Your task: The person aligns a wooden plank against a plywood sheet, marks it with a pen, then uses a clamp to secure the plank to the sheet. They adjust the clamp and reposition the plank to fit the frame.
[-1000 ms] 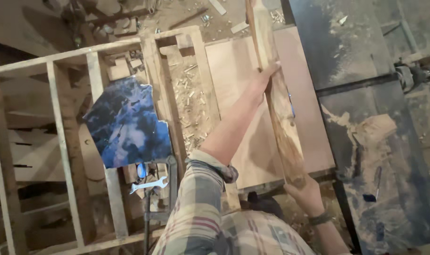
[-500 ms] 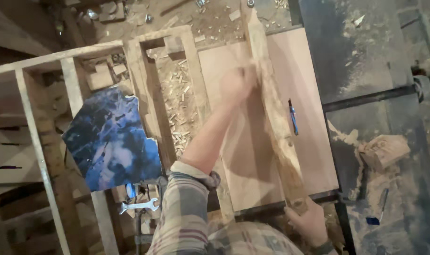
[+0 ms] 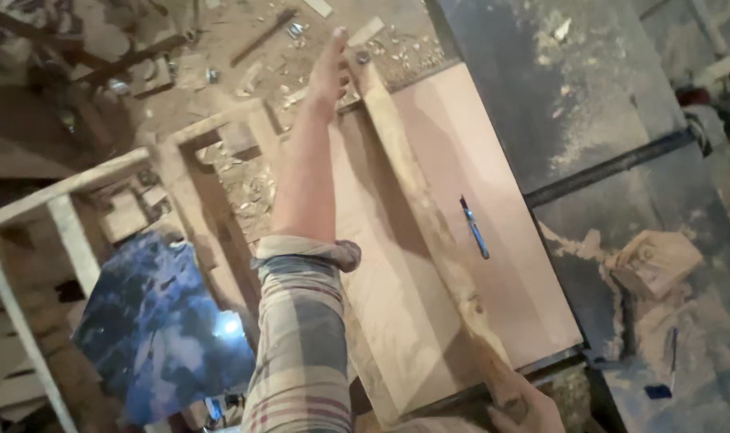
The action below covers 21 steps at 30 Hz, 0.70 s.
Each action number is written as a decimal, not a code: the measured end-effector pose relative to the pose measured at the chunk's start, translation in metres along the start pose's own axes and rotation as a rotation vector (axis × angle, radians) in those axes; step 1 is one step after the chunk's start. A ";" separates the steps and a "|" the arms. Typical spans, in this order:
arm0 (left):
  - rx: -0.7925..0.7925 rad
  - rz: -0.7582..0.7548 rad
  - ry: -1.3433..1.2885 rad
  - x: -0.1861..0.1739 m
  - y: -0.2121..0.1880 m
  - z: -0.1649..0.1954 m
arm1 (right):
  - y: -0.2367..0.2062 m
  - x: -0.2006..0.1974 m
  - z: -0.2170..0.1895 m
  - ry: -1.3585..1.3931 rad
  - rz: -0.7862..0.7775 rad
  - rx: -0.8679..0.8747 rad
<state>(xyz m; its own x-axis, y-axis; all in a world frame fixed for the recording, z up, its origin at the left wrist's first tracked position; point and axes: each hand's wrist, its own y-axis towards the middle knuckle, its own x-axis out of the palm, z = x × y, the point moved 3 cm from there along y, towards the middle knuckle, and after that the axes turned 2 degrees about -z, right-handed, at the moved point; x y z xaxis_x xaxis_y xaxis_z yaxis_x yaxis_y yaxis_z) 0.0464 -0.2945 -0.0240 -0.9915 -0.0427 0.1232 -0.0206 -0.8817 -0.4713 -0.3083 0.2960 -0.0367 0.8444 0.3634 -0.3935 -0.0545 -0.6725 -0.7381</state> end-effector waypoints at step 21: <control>-0.095 -0.367 0.135 0.010 0.055 -0.062 | 0.000 0.004 0.019 -0.015 0.099 0.293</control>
<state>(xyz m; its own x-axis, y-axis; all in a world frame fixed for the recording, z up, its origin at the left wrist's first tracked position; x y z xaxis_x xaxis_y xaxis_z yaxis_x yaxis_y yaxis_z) 0.0270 -0.3139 -0.1030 -0.9238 0.3348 0.1857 -0.3822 -0.7794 -0.4965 -0.3148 0.3099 -0.0483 0.8194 0.3169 -0.4777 -0.2892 -0.4910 -0.8218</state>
